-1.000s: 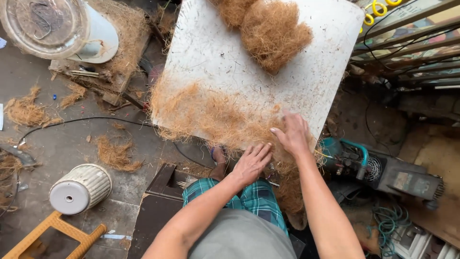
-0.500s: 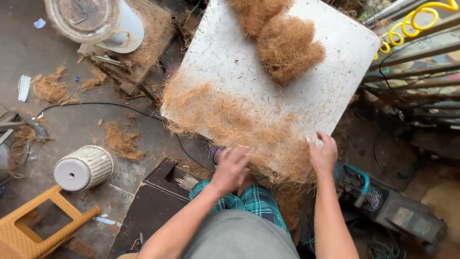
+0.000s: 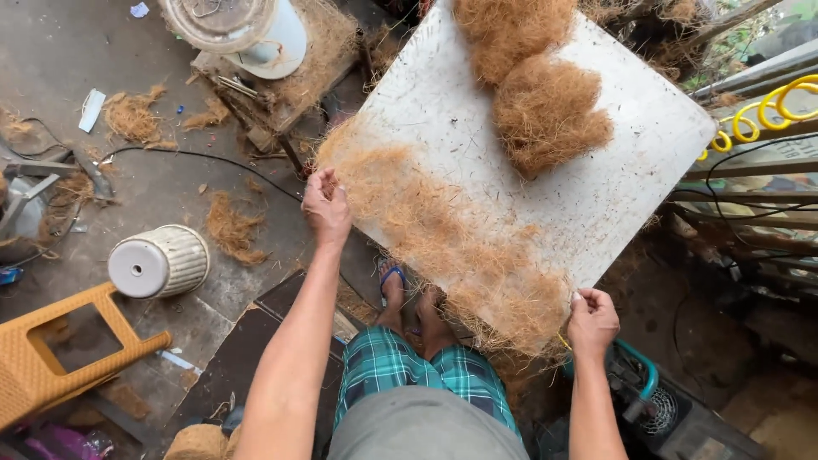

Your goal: Manually separating and spreading coconut fibers on a work surface and then using a pneumatic tool on them.

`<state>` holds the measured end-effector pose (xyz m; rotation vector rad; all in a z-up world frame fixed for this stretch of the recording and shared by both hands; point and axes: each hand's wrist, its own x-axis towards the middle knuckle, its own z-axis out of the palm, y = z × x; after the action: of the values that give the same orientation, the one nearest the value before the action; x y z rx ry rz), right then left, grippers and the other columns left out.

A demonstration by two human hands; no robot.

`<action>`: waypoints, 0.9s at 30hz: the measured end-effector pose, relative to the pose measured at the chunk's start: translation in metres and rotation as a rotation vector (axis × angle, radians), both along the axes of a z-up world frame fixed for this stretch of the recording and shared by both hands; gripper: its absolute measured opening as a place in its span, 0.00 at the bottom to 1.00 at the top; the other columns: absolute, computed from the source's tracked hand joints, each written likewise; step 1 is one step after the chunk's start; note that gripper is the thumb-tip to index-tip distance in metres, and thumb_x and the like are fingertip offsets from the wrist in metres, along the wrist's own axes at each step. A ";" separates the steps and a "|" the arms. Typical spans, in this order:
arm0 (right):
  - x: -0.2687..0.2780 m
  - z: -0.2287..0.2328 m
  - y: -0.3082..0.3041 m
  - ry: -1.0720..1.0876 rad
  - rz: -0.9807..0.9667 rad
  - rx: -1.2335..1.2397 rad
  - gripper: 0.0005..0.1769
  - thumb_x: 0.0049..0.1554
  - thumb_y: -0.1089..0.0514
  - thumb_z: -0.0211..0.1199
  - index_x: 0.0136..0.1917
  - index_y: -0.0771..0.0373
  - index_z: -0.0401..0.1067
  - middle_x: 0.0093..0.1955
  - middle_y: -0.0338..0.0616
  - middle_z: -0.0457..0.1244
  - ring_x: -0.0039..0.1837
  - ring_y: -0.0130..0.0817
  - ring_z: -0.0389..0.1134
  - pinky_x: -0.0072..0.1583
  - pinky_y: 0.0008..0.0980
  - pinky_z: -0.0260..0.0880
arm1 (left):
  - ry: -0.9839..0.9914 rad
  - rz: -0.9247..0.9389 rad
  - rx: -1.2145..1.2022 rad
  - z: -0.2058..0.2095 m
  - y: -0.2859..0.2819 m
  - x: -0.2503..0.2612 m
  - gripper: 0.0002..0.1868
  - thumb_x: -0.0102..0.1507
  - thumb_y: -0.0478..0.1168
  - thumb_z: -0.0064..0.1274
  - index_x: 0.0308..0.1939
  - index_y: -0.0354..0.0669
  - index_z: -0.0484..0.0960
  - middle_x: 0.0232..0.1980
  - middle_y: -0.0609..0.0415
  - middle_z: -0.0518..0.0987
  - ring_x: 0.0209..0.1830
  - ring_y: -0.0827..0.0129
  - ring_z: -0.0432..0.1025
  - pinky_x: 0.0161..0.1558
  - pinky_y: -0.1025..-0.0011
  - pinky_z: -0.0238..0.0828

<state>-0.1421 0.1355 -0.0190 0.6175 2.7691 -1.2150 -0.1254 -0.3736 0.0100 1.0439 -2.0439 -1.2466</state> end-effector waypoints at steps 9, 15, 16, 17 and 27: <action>-0.046 0.056 -0.017 0.038 0.149 0.124 0.08 0.57 0.56 0.68 0.51 0.56 0.79 0.47 0.47 0.67 0.51 0.42 0.70 0.54 0.40 0.69 | -0.221 0.032 0.076 0.025 0.021 0.030 0.23 0.59 0.32 0.51 0.60 0.40 0.73 0.63 0.39 0.68 0.60 0.50 0.71 0.63 0.51 0.64; -0.101 0.074 -0.037 0.200 0.364 0.191 0.07 0.65 0.55 0.64 0.46 0.57 0.77 0.42 0.47 0.65 0.50 0.44 0.69 0.54 0.41 0.68 | -0.175 -0.047 -0.181 0.042 0.059 0.040 0.27 0.57 0.41 0.58 0.59 0.41 0.73 0.70 0.40 0.63 0.67 0.44 0.64 0.66 0.47 0.55; -0.116 0.096 -0.056 0.204 0.356 0.198 0.07 0.65 0.55 0.64 0.46 0.57 0.77 0.42 0.47 0.65 0.50 0.44 0.69 0.54 0.41 0.68 | -0.168 -0.056 -0.177 0.051 0.071 0.033 0.27 0.57 0.41 0.58 0.59 0.41 0.73 0.70 0.40 0.63 0.67 0.44 0.64 0.66 0.47 0.55; -0.131 0.118 -0.077 0.200 0.375 0.129 0.08 0.63 0.62 0.61 0.56 0.62 0.73 0.52 0.54 0.63 0.57 0.50 0.66 0.59 0.44 0.67 | -0.131 -0.146 -0.188 0.060 0.081 0.026 0.26 0.58 0.43 0.57 0.60 0.42 0.73 0.70 0.38 0.64 0.68 0.42 0.63 0.66 0.46 0.54; -0.244 0.084 -0.155 0.196 0.770 0.625 0.03 0.62 0.56 0.62 0.47 0.55 0.75 0.46 0.41 0.66 0.55 0.40 0.69 0.65 0.45 0.62 | 0.005 -0.872 -0.269 0.041 0.151 -0.097 0.36 0.57 0.38 0.59 0.69 0.53 0.66 0.74 0.45 0.60 0.75 0.50 0.55 0.69 0.54 0.56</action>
<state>-0.3858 -0.0191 0.0651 -0.5705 3.0265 -0.2606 -0.2227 -0.2227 0.0510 -0.0213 -2.6700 -1.2660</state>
